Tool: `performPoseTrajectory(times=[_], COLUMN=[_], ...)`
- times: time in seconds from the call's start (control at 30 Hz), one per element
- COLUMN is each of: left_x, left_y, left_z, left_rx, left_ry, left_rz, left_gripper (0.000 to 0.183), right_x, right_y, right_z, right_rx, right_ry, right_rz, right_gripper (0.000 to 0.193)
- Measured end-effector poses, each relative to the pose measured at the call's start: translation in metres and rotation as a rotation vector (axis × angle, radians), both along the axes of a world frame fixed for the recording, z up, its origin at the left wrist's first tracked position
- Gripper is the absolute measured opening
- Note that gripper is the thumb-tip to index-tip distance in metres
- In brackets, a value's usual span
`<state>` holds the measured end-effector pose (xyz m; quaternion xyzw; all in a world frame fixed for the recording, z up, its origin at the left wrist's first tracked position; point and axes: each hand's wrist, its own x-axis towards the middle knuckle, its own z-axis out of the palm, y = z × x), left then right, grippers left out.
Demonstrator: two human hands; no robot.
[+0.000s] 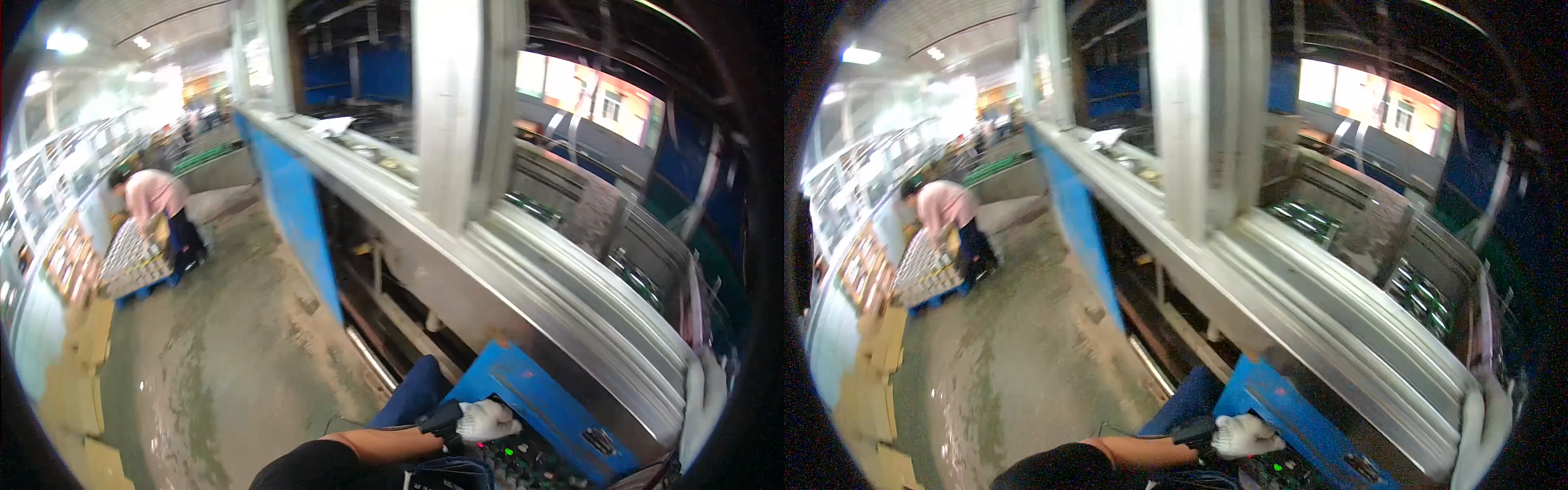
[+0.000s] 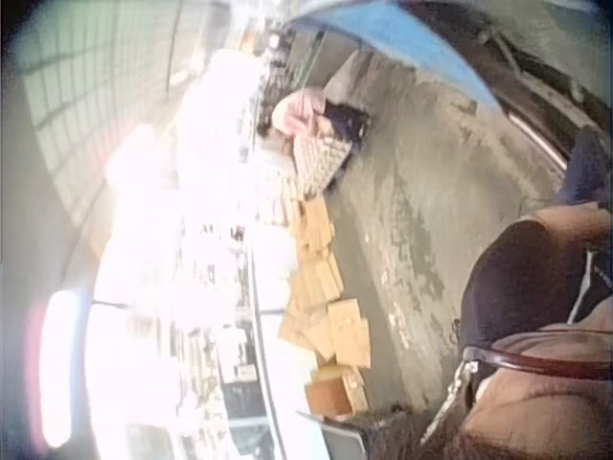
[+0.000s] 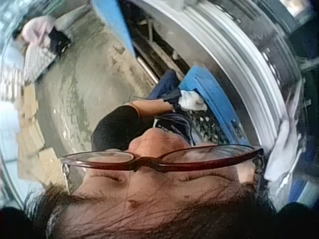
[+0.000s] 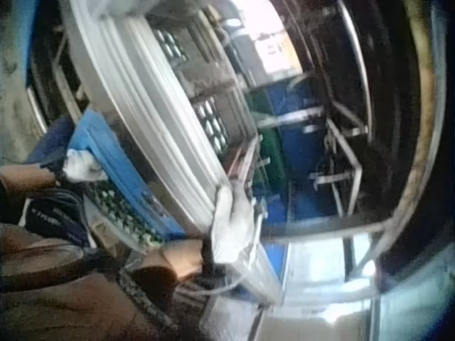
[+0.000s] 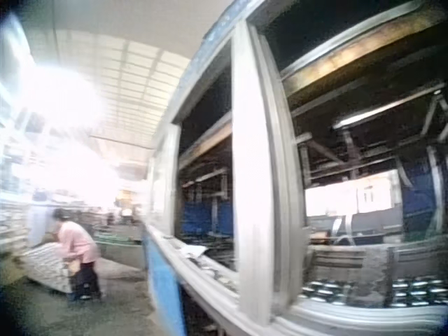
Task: The person is loading metal pistons into a cleaning or processing machine.
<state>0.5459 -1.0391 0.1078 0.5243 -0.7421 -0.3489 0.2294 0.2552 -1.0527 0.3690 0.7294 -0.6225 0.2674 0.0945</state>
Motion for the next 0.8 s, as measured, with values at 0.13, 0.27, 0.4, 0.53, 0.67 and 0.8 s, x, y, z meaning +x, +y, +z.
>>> performPoseTrajectory(times=[0.13,0.27,0.4,0.53,0.67,0.8], left_x=[-0.007,-0.001,-0.011,0.000,-0.002,-0.001], left_y=[0.002,0.007,-0.003,0.001,-0.001,0.006], left_z=[-0.017,-0.034,-0.037,-0.054,-0.023,-0.006], left_rx=[-0.070,-0.152,-0.121,-0.173,-0.037,-0.046], left_ry=[0.041,0.244,0.076,0.091,-0.026,-0.024], left_rz=[0.017,0.108,0.026,0.081,0.057,0.068], left_gripper=[0.036,0.024,0.024,0.029,0.042,0.053], right_x=[0.028,0.033,0.019,0.026,0.026,-0.054], right_y=[0.012,-0.003,0.005,-0.008,-0.002,-0.053], right_z=[0.010,0.015,0.012,0.000,0.002,-0.030], right_rx=[-0.161,-0.209,-0.188,-0.210,-0.140,-0.072], right_ry=[-0.004,0.103,0.059,0.064,-0.055,0.032], right_rz=[0.008,0.142,0.090,0.103,0.062,0.226], right_gripper=[0.034,0.036,0.036,0.035,0.033,0.041])
